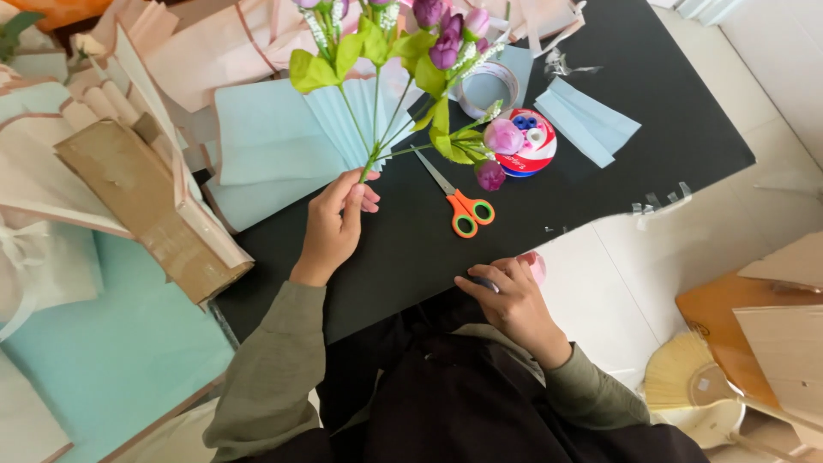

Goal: The person trims the stems of a small bouquet of artificial flowers using scissors. They then pick up a blue ribbon, measure it against the flowers, and cut it into smaller pieces.

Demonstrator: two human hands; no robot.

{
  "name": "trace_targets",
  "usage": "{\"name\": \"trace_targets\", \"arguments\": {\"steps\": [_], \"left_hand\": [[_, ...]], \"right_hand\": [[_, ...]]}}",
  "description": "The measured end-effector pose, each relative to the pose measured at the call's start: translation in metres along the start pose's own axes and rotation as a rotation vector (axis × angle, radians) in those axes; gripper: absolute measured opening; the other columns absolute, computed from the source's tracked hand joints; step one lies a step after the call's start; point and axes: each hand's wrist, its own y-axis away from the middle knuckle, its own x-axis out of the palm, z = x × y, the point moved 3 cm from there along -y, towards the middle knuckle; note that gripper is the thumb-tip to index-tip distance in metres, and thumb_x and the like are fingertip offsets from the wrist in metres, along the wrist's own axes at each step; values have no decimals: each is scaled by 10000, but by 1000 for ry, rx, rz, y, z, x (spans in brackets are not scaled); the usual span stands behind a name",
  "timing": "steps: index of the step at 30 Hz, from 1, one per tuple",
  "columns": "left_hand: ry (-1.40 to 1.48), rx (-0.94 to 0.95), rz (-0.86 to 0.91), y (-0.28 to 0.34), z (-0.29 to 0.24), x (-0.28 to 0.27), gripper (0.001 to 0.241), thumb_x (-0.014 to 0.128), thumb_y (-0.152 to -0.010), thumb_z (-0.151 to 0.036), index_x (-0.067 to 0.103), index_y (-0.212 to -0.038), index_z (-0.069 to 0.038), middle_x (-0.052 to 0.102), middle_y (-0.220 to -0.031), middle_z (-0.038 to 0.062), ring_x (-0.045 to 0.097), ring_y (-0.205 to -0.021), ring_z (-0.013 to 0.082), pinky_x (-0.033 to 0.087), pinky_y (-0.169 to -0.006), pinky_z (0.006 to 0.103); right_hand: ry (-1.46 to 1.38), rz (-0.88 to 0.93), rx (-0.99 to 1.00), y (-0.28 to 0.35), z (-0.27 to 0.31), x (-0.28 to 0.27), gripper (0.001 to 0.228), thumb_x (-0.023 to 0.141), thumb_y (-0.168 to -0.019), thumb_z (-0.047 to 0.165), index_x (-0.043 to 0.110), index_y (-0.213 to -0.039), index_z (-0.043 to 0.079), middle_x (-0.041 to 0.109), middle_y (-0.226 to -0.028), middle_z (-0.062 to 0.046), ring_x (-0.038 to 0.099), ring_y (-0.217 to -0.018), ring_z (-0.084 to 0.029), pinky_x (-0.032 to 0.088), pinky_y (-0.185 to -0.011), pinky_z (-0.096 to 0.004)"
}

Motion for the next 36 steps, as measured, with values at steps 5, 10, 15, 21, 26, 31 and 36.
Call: {"name": "trace_targets", "arguments": {"steps": [5,10,15,21,26,31,36], "left_hand": [[-19,14,17,0,1,1,297,403,-1113,-94,647,-1235,23,712,-865,146,738,-746,241,640,-731,362],[-21,0,39,1,3,0,299,393,-1118,-84,639,-1244,29,702,-873,156,736,-761,252,634,-752,376],[-61,16,80,0,6,-1,314,359,-1123,-79,615,-1266,34,694,-890,143,738,-772,234,627,-774,371],[-68,-20,53,0,1,2,303,374,-1129,-72,632,-1249,33,698,-864,156,733,-749,254,622,-768,381],[-90,-48,84,0,0,4,310,371,-1129,-82,631,-1256,29,700,-874,159,736,-758,262,617,-778,389],[-97,-65,66,-1,2,4,311,373,-1129,-77,640,-1246,30,704,-859,169,738,-747,278,621,-766,402],[-108,-75,103,0,5,4,316,366,-1128,-91,634,-1253,23,703,-871,158,740,-756,256,620,-763,385]], "right_hand": [[5,-28,59,26,-38,-17,142,669,-911,66,787,-917,143,706,-970,-42,608,-857,-255,460,-754,-349],[37,-20,236,41,-73,-61,100,778,-831,13,763,-852,111,701,-903,-53,623,-807,-261,485,-765,-353],[80,163,463,48,-89,-88,67,809,-848,53,772,-809,93,705,-755,-41,649,-707,-226,506,-720,-311],[181,284,603,50,-94,-86,81,759,-896,64,790,-855,126,736,-764,-24,701,-721,-207,540,-681,-284],[110,40,551,29,-94,-78,59,805,-888,94,765,-870,134,686,-751,-8,658,-725,-202,534,-684,-292],[170,14,483,3,-96,-65,76,773,-911,46,793,-953,105,710,-854,-41,653,-797,-214,535,-736,-298],[156,40,452,5,-105,-54,38,779,-914,76,779,-885,101,689,-864,-52,619,-815,-208,529,-735,-294]]}}
